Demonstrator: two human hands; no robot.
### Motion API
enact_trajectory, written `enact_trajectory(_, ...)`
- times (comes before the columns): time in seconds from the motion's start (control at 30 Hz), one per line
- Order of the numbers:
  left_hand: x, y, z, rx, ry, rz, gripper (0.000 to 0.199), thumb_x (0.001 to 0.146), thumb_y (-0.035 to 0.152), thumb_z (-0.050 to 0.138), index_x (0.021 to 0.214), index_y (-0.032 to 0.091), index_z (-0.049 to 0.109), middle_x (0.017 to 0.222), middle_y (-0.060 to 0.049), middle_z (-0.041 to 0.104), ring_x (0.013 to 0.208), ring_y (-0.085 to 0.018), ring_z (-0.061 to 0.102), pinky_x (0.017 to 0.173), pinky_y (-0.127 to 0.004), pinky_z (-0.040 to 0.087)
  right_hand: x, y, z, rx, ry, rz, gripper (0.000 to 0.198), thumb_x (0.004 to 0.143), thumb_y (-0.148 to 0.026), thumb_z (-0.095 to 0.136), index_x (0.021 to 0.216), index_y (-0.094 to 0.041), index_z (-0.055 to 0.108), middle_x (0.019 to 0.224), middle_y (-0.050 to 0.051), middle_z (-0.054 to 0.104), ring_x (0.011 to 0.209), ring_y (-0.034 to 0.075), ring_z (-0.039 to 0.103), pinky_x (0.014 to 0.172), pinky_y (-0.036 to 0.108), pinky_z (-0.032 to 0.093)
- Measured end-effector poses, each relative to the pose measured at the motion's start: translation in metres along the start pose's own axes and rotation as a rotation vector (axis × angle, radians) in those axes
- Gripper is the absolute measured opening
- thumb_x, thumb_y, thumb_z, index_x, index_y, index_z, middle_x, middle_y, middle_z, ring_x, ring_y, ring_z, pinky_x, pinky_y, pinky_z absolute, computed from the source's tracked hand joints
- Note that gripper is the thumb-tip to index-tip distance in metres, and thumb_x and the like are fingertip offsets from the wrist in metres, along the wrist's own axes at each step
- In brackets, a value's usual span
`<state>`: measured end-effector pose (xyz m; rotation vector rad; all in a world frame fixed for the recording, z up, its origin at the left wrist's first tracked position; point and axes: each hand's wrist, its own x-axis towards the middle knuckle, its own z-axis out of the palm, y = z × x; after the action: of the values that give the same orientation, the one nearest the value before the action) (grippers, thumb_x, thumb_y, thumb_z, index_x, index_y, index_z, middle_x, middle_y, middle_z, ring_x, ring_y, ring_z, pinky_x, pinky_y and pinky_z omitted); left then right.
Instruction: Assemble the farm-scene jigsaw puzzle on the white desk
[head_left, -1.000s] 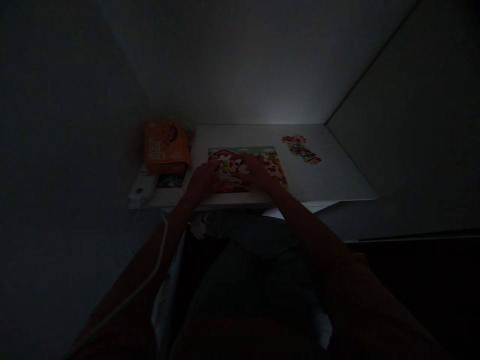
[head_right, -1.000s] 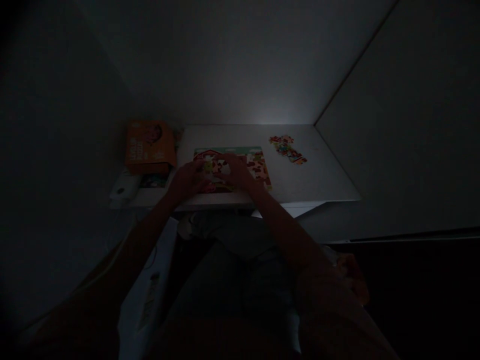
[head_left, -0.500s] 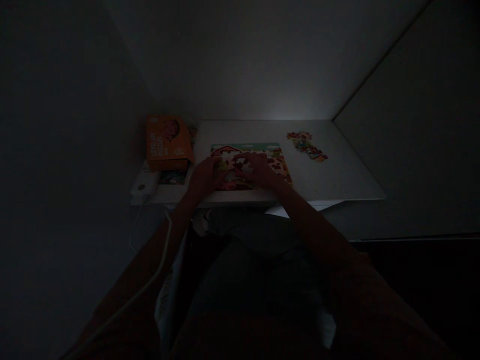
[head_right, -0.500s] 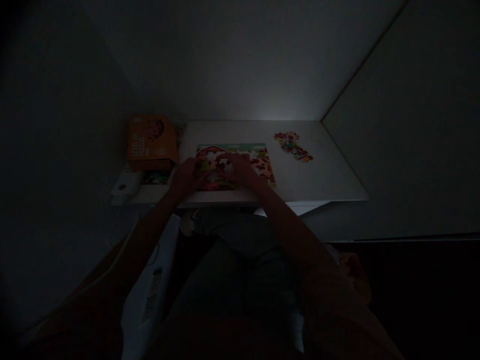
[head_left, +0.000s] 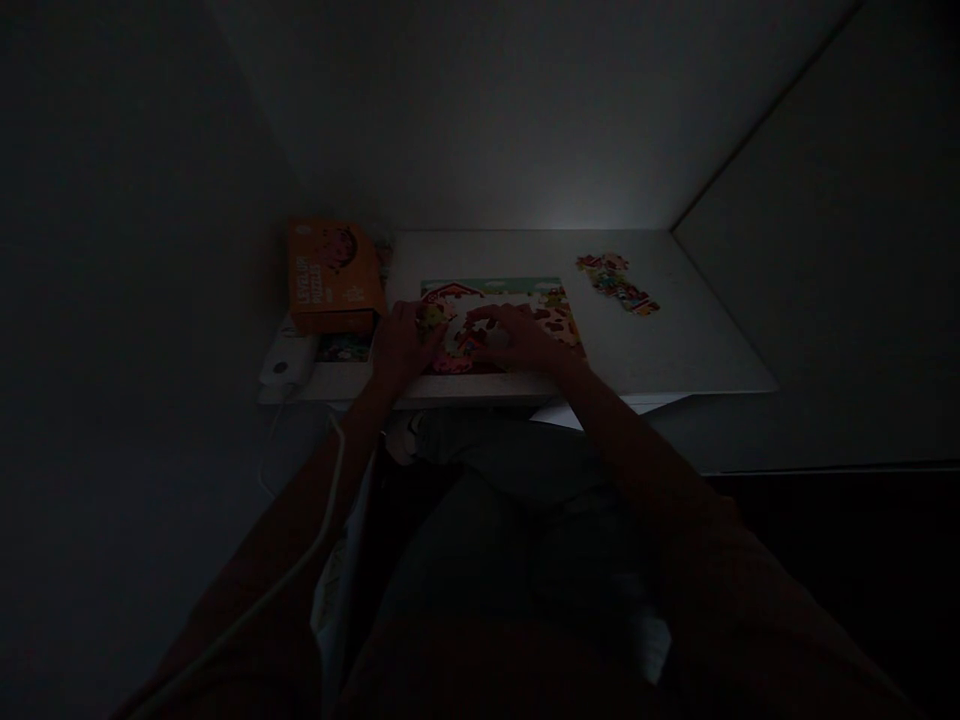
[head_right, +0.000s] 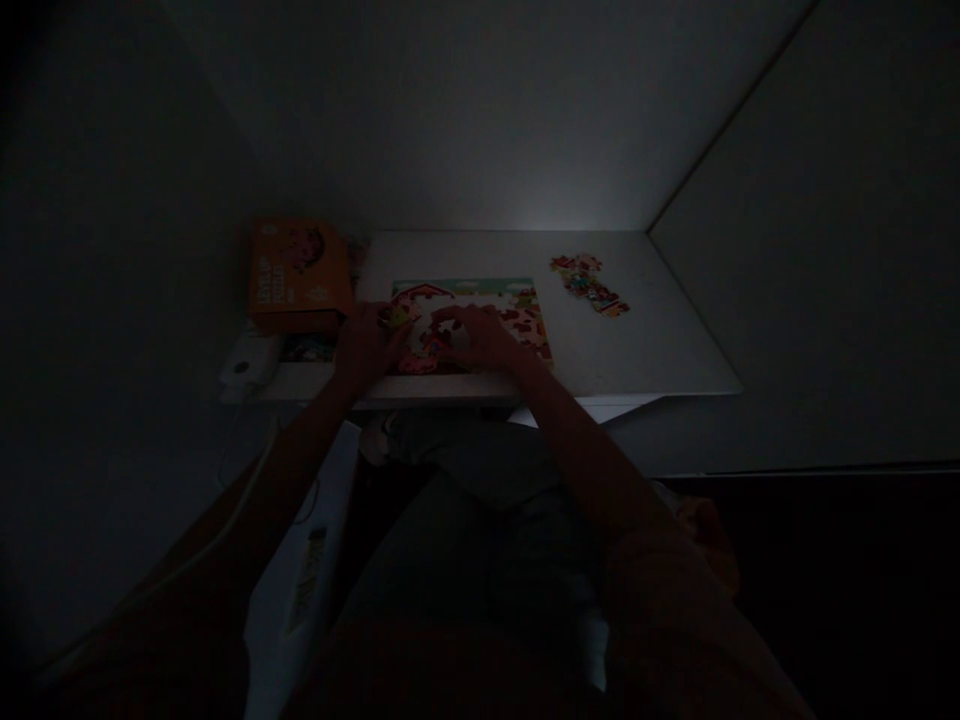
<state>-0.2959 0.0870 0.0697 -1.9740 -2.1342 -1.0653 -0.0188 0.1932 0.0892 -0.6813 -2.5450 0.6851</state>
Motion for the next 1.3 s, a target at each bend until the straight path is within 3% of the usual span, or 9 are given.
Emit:
enact_trajectory(0.23,0.000,0.000,0.000,0.010,0.004,0.007,0.042,0.108,0.050,0.080,0.137,0.021,0.069,0.134,-0.018,0.075,0.122,-0.038,0.075,0.112,-0.053,0.059,0.001,-0.002,0.002,-0.007,-0.011,-0.037,0.071,0.099,-0.054,0.086,0.164,-0.033,0.068,0.165,0.013,0.071,0.152,0.040,0.067,0.131,0.061,0.047)
enact_trajectory(0.37,0.000,-0.001,0.001,0.020,0.011,0.012,0.042,0.107,0.051,0.081,0.135,0.021,0.069,0.134,-0.018,0.075,0.122,-0.038,0.075,0.111,-0.053,0.060,0.000,-0.005,0.004,-0.114,0.003,0.020,0.071,0.099,-0.057,0.089,0.162,-0.031,0.069,0.165,0.016,0.068,0.151,0.044,0.065,0.131,0.065,0.044)
enact_trajectory(0.5,0.000,0.000,0.001,0.017,0.018,0.016,0.043,0.107,0.053,0.080,0.135,0.022,0.069,0.134,-0.018,0.075,0.121,-0.038,0.076,0.110,-0.054,0.061,0.001,0.000,0.005,-0.191,-0.032,0.075,0.079,0.094,-0.065,0.094,0.159,-0.028,0.072,0.154,0.019,0.072,0.147,0.048,0.065,0.130,0.068,0.042)
enact_trajectory(0.67,0.000,0.000,0.001,-0.016,0.026,-0.007,0.043,0.107,0.052,0.082,0.133,0.021,0.068,0.133,-0.018,0.075,0.117,-0.037,0.076,0.110,-0.054,0.060,-0.003,0.014,-0.004,-0.149,-0.109,0.057,0.084,0.089,-0.079,0.093,0.158,-0.034,0.076,0.153,0.016,0.069,0.148,0.048,0.061,0.129,0.067,0.046)
enact_trajectory(0.83,0.001,-0.008,0.004,-0.166,0.099,-0.115,0.045,0.109,0.061,0.079,0.129,0.024,0.065,0.128,-0.014,0.074,0.108,-0.029,0.076,0.101,-0.046,0.062,-0.007,0.022,-0.009,-0.124,-0.132,0.053,0.071,0.094,-0.073,0.091,0.152,-0.034,0.082,0.151,0.016,0.068,0.145,0.046,0.063,0.128,0.067,0.049)
enact_trajectory(1.03,0.002,-0.017,0.007,-0.320,0.187,-0.197,0.057,0.116,0.081,0.055,0.125,0.025,0.063,0.124,-0.013,0.074,0.101,-0.025,0.074,0.094,-0.042,0.062,-0.004,0.020,-0.007,-0.101,-0.088,0.035,0.044,0.096,-0.061,0.091,0.130,-0.032,0.084,0.145,0.014,0.071,0.142,0.043,0.064,0.127,0.064,0.051)
enact_trajectory(1.17,0.002,-0.013,0.004,-0.375,0.170,-0.216,0.064,0.113,0.088,0.055,0.127,0.025,0.063,0.125,-0.014,0.074,0.101,-0.025,0.075,0.088,-0.041,0.063,-0.002,0.016,-0.002,-0.120,-0.046,0.093,0.047,0.093,-0.067,0.092,0.118,-0.029,0.080,0.135,0.015,0.076,0.130,0.043,0.068,0.119,0.065,0.055)
enact_trajectory(1.3,0.002,-0.007,0.002,-0.387,0.167,-0.244,0.059,0.113,0.082,0.062,0.127,0.025,0.064,0.126,-0.015,0.074,0.102,-0.027,0.075,0.087,-0.043,0.063,0.001,0.014,0.000,-0.140,0.023,0.148,0.043,0.091,-0.067,0.094,0.107,-0.029,0.080,0.127,0.014,0.080,0.123,0.043,0.071,0.117,0.066,0.054)
